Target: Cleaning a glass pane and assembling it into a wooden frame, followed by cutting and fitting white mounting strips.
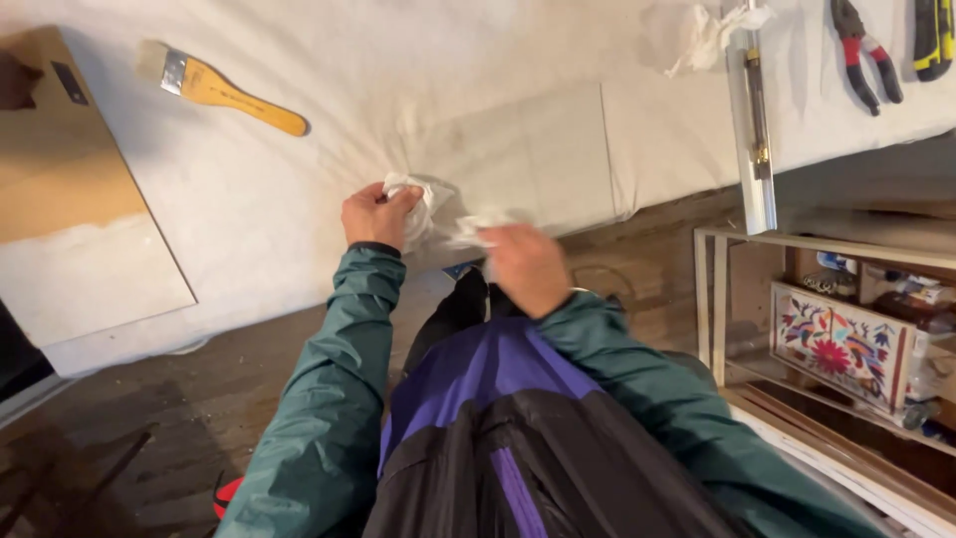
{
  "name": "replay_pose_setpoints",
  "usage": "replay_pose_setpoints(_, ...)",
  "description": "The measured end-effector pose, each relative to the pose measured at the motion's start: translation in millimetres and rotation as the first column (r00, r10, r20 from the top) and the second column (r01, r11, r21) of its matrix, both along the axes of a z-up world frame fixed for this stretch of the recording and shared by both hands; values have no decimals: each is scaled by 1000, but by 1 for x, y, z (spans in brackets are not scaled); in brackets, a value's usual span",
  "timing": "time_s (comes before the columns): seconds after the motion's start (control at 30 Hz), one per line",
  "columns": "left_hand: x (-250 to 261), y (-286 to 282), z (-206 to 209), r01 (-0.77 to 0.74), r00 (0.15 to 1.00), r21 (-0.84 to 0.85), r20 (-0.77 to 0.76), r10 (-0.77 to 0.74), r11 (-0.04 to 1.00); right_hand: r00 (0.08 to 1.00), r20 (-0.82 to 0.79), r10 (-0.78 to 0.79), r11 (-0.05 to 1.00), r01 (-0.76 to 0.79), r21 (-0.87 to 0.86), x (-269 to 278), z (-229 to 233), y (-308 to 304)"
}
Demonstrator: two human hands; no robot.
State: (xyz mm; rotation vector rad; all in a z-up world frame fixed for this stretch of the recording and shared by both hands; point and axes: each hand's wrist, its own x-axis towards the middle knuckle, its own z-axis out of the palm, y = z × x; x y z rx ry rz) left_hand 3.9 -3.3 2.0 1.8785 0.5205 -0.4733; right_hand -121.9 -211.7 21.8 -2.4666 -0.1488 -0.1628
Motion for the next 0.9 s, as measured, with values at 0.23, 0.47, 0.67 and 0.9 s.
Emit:
replay_pose_setpoints(0.23, -6, -4, -3, -38, 999, -59, -19, 37, 998, 920, -120, -374, 927, 370, -56, 17, -27, -49)
replay_pose_setpoints(0.47, 2, -3, -7, 35, 999, 26, 6, -35, 999, 981, -162, -109, 987, 87, -137, 38, -21, -58)
replay_pose_setpoints(0.67, 3, -3, 1, 3, 999, 8, -40, -3, 1000, 999, -34, -16, 999, 15, -36, 48, -33, -62)
replay_pose_setpoints(0.9, 5, 1, 1, 34, 997, 37, -66, -31, 999, 946, -147, -288, 957, 289, -11, 89, -33, -86)
